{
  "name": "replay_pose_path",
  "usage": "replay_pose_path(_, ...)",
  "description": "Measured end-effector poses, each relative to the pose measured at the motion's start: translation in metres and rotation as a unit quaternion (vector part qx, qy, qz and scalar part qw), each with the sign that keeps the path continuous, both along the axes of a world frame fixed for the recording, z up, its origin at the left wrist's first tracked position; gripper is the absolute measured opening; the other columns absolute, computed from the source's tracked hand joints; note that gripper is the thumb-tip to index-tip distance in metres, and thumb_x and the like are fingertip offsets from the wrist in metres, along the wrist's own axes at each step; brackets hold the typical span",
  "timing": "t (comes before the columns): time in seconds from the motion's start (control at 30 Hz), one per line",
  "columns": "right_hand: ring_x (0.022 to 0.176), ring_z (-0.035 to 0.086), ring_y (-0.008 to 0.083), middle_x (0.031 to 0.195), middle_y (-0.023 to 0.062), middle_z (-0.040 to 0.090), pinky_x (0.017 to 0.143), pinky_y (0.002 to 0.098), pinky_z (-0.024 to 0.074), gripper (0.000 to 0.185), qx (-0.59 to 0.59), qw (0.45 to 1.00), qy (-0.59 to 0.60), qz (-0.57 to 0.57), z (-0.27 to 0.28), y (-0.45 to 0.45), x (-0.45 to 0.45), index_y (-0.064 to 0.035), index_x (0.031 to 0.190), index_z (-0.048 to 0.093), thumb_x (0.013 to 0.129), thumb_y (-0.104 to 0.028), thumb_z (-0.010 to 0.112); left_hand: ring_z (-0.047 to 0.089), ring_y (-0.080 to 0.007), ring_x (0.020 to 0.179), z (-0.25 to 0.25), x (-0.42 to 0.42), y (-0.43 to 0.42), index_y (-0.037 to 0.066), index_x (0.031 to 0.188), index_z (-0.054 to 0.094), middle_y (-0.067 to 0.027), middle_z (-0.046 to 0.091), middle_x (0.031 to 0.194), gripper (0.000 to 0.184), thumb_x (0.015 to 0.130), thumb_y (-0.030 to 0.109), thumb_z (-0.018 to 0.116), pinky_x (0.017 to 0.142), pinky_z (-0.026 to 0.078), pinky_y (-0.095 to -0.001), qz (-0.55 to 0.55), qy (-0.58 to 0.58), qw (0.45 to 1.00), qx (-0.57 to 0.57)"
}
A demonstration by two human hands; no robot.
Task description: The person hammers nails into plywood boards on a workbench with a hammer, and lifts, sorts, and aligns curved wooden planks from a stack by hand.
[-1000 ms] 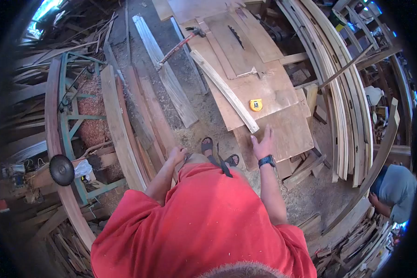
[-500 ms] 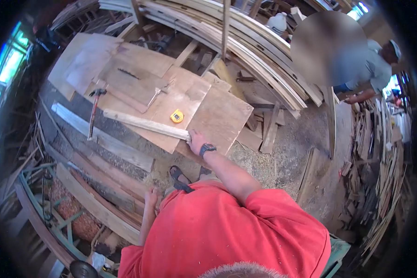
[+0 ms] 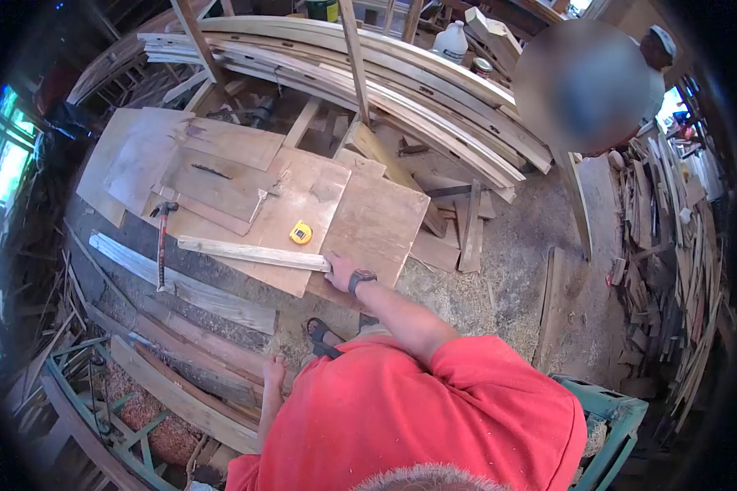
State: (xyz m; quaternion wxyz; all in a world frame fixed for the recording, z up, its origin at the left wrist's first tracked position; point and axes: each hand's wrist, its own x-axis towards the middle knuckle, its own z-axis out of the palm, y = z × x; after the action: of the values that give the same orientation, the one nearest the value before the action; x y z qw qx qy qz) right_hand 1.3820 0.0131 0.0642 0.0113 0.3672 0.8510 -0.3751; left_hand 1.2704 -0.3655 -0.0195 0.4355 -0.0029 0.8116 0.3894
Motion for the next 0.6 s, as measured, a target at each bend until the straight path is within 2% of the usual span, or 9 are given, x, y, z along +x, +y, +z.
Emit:
replay_pose_path(0.07, 0.123, 0.049, 0.0368, 0.134, 0.0189, 0.051, 0.102, 0.0437, 0.0425, 0.047, -0.055, 0.998, -0.028, 0.017, -0.003, 0.004, -0.001, -0.0076, 0.125, 0.054, 0.082, -0.022, 0.066, 0.060, -0.0170, 0.063, -0.008, -0.001, 0.000, -0.002, 0.098, 0.060, -0.0102, 0.063, 0.077, 0.028, 0.092, 0.025, 0.057, 0.054, 0.050, -0.0304, -0.032, 0.039, 0.999, 0.008)
replay_pose_path(0.13, 0.122, 0.050, 0.0377, 0.131, 0.0194, 0.053, 0.102, 0.0445, 0.0430, 0.052, -0.088, 0.996, -0.019, 0.026, -0.010, 0.005, -0.001, -0.0122, 0.126, 0.054, 0.077, -0.025, 0.070, 0.062, -0.0201, 0.067, -0.005, -0.001, 0.004, -0.002, 0.100, 0.059, -0.0117, 0.063, 0.086, 0.029, 0.092, 0.026, 0.057, 0.054, 0.051, -0.0299, -0.026, -0.038, 0.999, 0.026)
replay_pose_path(0.2, 0.125, 0.047, 0.0373, 0.137, 0.0215, 0.047, 0.103, 0.0453, 0.0421, 0.072, -0.010, 0.999, -0.023, 0.024, -0.027, -0.001, 0.005, -0.0103, 0.139, 0.040, 0.077, -0.027, 0.073, 0.063, -0.0207, 0.067, 0.003, 0.001, 0.007, 0.000, 0.102, 0.059, -0.0116, 0.064, 0.091, 0.025, 0.092, 0.023, 0.057, 0.054, 0.052, -0.0302, -0.028, -0.055, 0.998, 0.023)
replay_pose_path(0.23, 0.125, 0.047, 0.0373, 0.137, 0.0215, 0.047, 0.103, 0.0453, 0.0421, 0.072, -0.004, 1.000, -0.021, 0.017, -0.023, 0.003, 0.008, -0.0103, 0.139, 0.040, 0.077, -0.027, 0.073, 0.063, -0.0207, 0.067, -0.001, 0.001, 0.008, 0.000, 0.102, 0.059, -0.0116, 0.064, 0.091, 0.025, 0.092, 0.023, 0.057, 0.054, 0.052, -0.0302, -0.035, -0.054, 0.998, 0.028)
replay_pose_path(0.3, 0.129, 0.044, 0.0363, 0.144, 0.0217, 0.040, 0.105, 0.0439, 0.0404, 0.081, -0.050, 0.998, -0.033, 0.031, -0.016, 0.001, 0.014, -0.0066, 0.144, 0.032, 0.077, -0.027, 0.073, 0.064, -0.0186, 0.067, -0.002, 0.003, 0.006, 0.001, 0.101, 0.060, -0.0104, 0.064, 0.089, 0.021, 0.092, 0.020, 0.058, 0.053, 0.051, -0.0289, -0.025, -0.061, 0.997, 0.036)
replay_pose_path(0.37, 0.130, 0.043, 0.0368, 0.143, 0.0227, 0.041, 0.107, 0.0422, 0.0389, 0.083, -0.063, 0.998, -0.026, 0.014, -0.008, 0.001, 0.023, -0.0051, 0.145, 0.029, 0.078, -0.026, 0.072, 0.063, -0.0171, 0.066, 0.003, 0.003, 0.005, 0.001, 0.101, 0.061, -0.0095, 0.064, 0.087, 0.020, 0.092, 0.019, 0.058, 0.052, 0.050, -0.0279, -0.039, -0.057, 0.997, 0.027)
replay_pose_path(0.47, 0.123, 0.050, 0.0383, 0.134, 0.0270, 0.049, 0.106, 0.0416, 0.0393, 0.082, -0.072, 0.983, 0.128, -0.107, -0.029, 0.007, 0.042, -0.0037, 0.148, 0.024, 0.080, -0.022, 0.067, 0.062, -0.0148, 0.064, 0.011, 0.001, 0.011, 0.001, 0.100, 0.063, -0.0079, 0.065, 0.083, 0.019, 0.092, 0.018, 0.058, 0.050, 0.048, -0.0263, -0.045, -0.042, 0.998, 0.006)
replay_pose_path(0.53, 0.127, 0.046, 0.0369, 0.140, 0.0247, 0.045, 0.107, 0.0415, 0.0371, 0.078, -0.205, 0.950, 0.114, -0.207, 0.003, 0.040, 0.071, 0.0032, 0.144, 0.028, 0.082, -0.022, 0.069, 0.062, -0.0141, 0.063, 0.016, 0.001, 0.016, 0.001, 0.099, 0.064, -0.0072, 0.065, 0.081, 0.020, 0.092, 0.019, 0.058, 0.049, 0.047, -0.0258, -0.043, -0.033, 0.999, -0.007)
replay_pose_path(0.6, 0.113, 0.056, 0.0278, 0.125, 0.0194, 0.056, 0.099, 0.0384, 0.0439, 0.076, 0.064, 0.937, 0.199, -0.279, 0.013, 0.092, 0.105, -0.0008, 0.147, 0.026, 0.086, -0.018, 0.067, 0.060, -0.0138, 0.060, 0.027, 0.001, 0.019, 0.001, 0.101, 0.064, -0.0064, 0.065, 0.076, 0.022, 0.092, 0.020, 0.058, 0.047, 0.045, -0.0263, -0.036, -0.031, 0.999, -0.003)
